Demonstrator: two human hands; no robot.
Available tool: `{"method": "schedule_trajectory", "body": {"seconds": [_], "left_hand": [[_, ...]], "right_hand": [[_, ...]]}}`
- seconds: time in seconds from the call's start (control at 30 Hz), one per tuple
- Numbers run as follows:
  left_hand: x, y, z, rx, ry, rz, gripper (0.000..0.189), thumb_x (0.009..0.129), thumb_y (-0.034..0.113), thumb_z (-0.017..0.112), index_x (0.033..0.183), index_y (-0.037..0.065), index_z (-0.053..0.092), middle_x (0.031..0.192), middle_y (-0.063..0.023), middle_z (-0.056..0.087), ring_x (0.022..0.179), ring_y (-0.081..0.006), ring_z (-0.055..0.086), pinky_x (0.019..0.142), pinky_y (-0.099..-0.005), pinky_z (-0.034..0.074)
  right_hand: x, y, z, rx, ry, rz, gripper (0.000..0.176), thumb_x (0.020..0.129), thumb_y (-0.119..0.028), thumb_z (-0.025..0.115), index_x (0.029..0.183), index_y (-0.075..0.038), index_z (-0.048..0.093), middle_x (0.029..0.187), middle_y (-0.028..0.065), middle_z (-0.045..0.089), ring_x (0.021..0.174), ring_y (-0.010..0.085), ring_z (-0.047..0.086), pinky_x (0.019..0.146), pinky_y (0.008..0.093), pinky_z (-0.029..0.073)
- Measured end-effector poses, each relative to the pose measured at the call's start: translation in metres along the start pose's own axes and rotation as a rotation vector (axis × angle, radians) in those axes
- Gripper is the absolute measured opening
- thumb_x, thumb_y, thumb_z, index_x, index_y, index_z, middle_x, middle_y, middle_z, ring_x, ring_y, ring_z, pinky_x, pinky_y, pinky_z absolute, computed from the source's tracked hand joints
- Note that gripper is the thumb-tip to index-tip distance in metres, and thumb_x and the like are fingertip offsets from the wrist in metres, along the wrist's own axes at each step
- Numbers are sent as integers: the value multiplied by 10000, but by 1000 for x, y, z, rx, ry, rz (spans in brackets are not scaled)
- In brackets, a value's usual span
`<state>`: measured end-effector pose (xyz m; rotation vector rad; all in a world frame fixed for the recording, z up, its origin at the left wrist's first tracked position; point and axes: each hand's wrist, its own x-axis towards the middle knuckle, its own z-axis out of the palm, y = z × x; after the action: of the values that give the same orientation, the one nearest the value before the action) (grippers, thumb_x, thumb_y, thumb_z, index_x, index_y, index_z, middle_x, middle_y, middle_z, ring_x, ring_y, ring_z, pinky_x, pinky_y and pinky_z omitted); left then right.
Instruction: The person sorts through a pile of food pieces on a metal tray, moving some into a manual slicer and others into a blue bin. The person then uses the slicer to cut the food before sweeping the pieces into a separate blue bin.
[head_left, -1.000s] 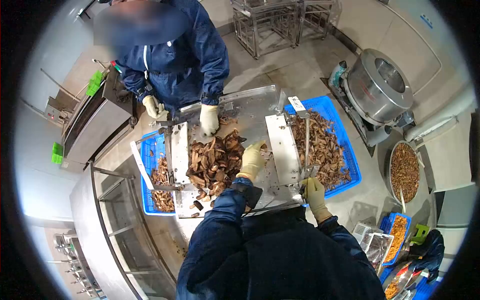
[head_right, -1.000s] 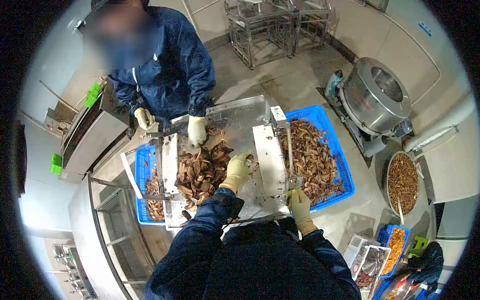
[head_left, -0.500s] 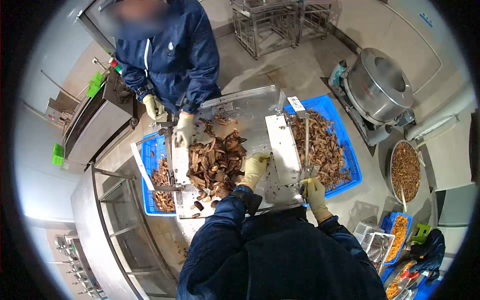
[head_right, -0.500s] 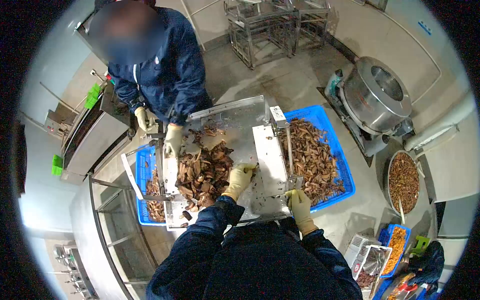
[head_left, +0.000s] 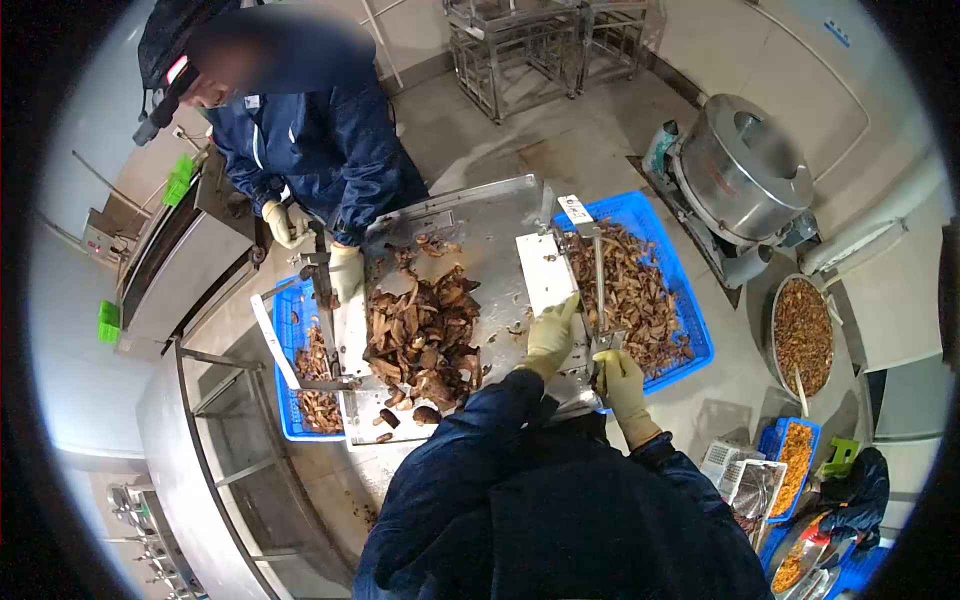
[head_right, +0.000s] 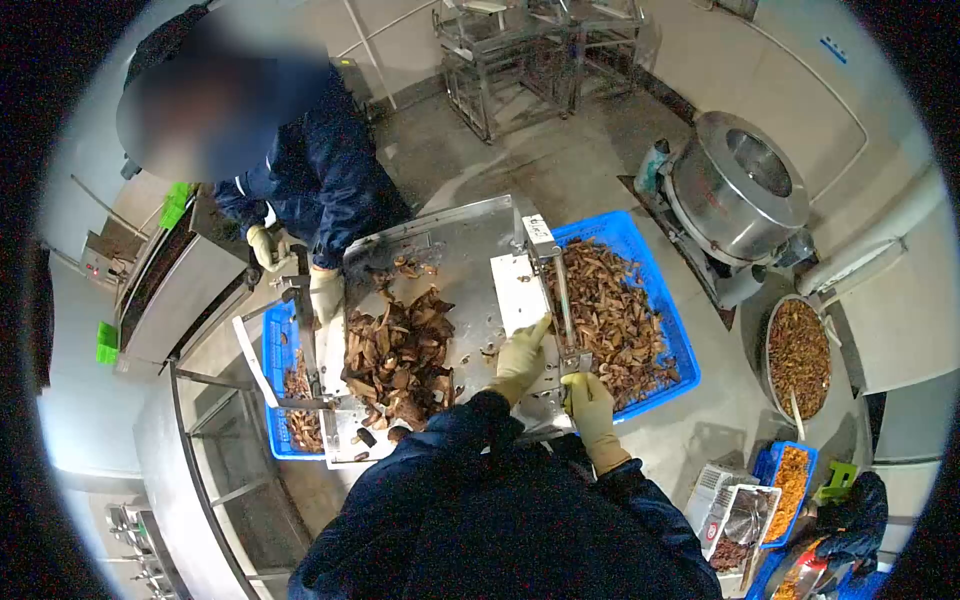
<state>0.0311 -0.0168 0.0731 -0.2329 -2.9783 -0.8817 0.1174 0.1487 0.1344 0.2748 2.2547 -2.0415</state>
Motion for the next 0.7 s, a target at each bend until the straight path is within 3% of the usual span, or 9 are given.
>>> {"method": "schedule_trajectory", "body": {"seconds": [0.03, 0.07, 0.2, 0.3, 0.33, 0.47, 0.6, 0.7], "left_hand": [[-7, 14, -11, -111, -79, -78, 631, 858, 42, 540, 1453, 204, 407, 1250, -180, 614, 1045, -395, 631, 875, -464, 547], [-14, 15, -8, -173, -8, -79, 614, 845, 30, 559, 1429, 178, 441, 1225, -182, 622, 1026, -388, 634, 867, -452, 544], [-16, 0, 10, -391, 183, -150, 500, 827, 2, 601, 1315, 103, 558, 1140, -190, 639, 955, -364, 639, 825, -422, 532], [1, 1, 12, -491, 367, -175, 422, 834, -12, 606, 1246, 83, 608, 1083, -195, 644, 914, -350, 641, 801, -404, 524], [9, -3, 18, -539, 283, -268, 373, 842, 19, 614, 1212, 65, 624, 1045, -199, 660, 924, -341, 651, 815, -398, 525], [23, -3, 34, -557, 353, -201, 340, 834, 51, 640, 1172, 83, 667, 987, -186, 687, 914, -368, 668, 812, -409, 533], [22, -3, 32, -429, 150, -261, 392, 851, 27, 612, 1221, 149, 655, 1030, -169, 682, 940, -347, 663, 832, -411, 527], [12, 3, 25, -424, 136, -242, 516, 837, -25, 609, 1315, 167, 603, 1066, -157, 674, 934, -302, 668, 823, -382, 537]], "right_hand": [[1, -6, -1, -26, 5, -2, 276, 1034, -218, 511, 932, -39, 695, 613, -12, 542, 506, 65, 486, 482, 238, 401], [3, 5, -4, 113, -45, 96, 242, 1030, -186, 494, 1013, -32, 681, 674, -4, 564, 558, 67, 504, 519, 232, 423], [0, -13, -4, 278, -37, -109, 248, 1030, -141, 442, 1149, -23, 624, 780, 19, 586, 627, 78, 509, 587, 224, 442], [3, -39, 4, 215, 7, -219, 250, 1028, -139, 442, 1144, -21, 628, 783, 21, 590, 624, 73, 504, 586, 220, 433], [6, -36, 5, 161, 16, -245, 248, 1025, -138, 440, 1123, -27, 639, 748, 12, 582, 580, 63, 480, 544, 216, 407], [8, -40, 2, 170, -17, -27, 260, 1030, -198, 469, 1042, -22, 660, 617, -8, 541, 499, 44, 423, 486, 205, 357], [10, -36, 4, 153, -4, 0, 287, 1041, -227, 460, 1028, -35, 674, 609, -11, 538, 486, 43, 417, 469, 216, 349], [14, -27, 3, 175, -8, 7, 302, 1049, -279, 477, 1025, -43, 665, 606, -16, 531, 467, 50, 422, 442, 212, 339]]}}
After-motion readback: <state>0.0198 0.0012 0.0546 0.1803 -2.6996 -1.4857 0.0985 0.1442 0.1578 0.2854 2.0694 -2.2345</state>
